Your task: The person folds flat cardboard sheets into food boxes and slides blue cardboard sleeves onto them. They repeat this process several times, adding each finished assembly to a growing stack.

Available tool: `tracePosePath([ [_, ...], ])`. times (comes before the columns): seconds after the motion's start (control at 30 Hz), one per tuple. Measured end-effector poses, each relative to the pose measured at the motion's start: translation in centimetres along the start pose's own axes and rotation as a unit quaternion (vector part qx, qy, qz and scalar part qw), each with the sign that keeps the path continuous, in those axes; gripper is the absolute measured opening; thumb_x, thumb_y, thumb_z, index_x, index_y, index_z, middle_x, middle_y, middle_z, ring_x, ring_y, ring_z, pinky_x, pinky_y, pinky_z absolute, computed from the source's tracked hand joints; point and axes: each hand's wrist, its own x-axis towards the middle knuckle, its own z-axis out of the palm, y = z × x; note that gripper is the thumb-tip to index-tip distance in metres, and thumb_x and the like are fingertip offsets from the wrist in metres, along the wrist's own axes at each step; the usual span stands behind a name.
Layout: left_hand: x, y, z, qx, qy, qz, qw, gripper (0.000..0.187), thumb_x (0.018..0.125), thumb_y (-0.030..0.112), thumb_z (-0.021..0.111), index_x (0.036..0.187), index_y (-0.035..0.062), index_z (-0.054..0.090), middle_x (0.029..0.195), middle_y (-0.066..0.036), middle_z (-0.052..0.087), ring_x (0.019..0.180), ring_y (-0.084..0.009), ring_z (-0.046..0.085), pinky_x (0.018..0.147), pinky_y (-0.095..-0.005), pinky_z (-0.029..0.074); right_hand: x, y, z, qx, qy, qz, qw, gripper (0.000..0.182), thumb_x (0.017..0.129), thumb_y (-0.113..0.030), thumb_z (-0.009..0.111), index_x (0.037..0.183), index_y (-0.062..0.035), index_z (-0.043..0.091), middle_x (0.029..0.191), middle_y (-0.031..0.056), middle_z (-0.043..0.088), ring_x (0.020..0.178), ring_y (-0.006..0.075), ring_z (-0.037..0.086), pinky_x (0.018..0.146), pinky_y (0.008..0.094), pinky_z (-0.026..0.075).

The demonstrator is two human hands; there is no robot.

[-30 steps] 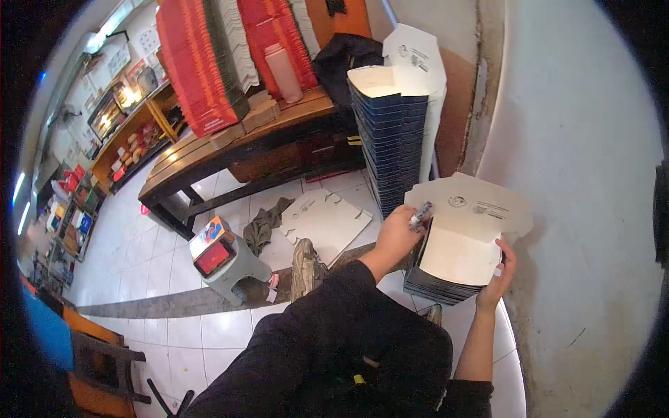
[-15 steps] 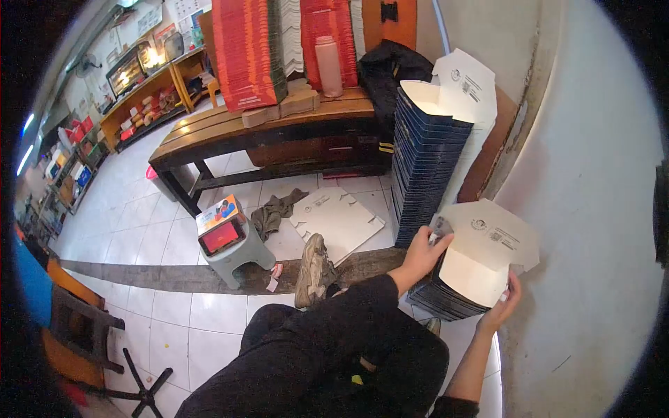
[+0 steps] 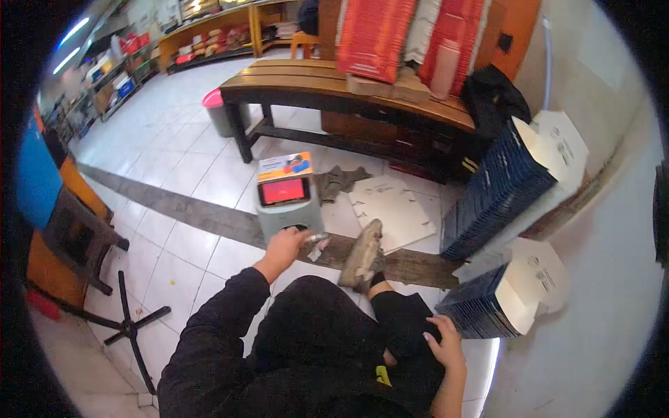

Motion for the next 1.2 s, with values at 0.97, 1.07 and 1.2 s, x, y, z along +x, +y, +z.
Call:
tracePosePath([
  [0.97,3.3,-11.4,0.3,0.008,0.372,-0.001,0.928,0.038,0.070,0.020,0.076,0.103,0.0102,0.059,0.102,-0.008,0.054,0.099,-0.0287,0.049,0.084,-0.0428,0.038,4.6,1.3,6.3,-0.199,0.014,0.165,0.966,0.024,0.088,-0.023,0.056,0.104,-0.0078,0.066,0.104,0.0178,0.066,0.099,0.0342,0.062,0.087,0.0407,0.048],
  [1.07,1.7,-11.9,0.8,0.000,0.387,-0.001,0.922,0.046,0.070,0.020,0.076,0.110,0.0097,0.056,0.107,-0.011,0.051,0.103,-0.0310,0.047,0.087,-0.0443,0.037,5.0,0.9,6.5,-0.216,0.016,0.179,0.960,0.026,0.089,-0.024,0.054,0.105,-0.0078,0.066,0.101,0.0186,0.067,0.096,0.0355,0.063,0.086,0.0418,0.048],
  [1.2,-4.9,-13.5,2.7,-0.042,0.337,0.029,0.940,0.050,0.071,0.017,0.074,0.115,0.0087,0.053,0.116,-0.016,0.048,0.110,-0.0346,0.045,0.093,-0.0479,0.035,7.2,0.9,7.6,-0.276,-0.049,0.277,0.919,0.038,0.092,-0.035,0.045,0.106,-0.0064,0.066,0.104,0.0208,0.066,0.100,0.0390,0.061,0.088,0.0445,0.047],
])
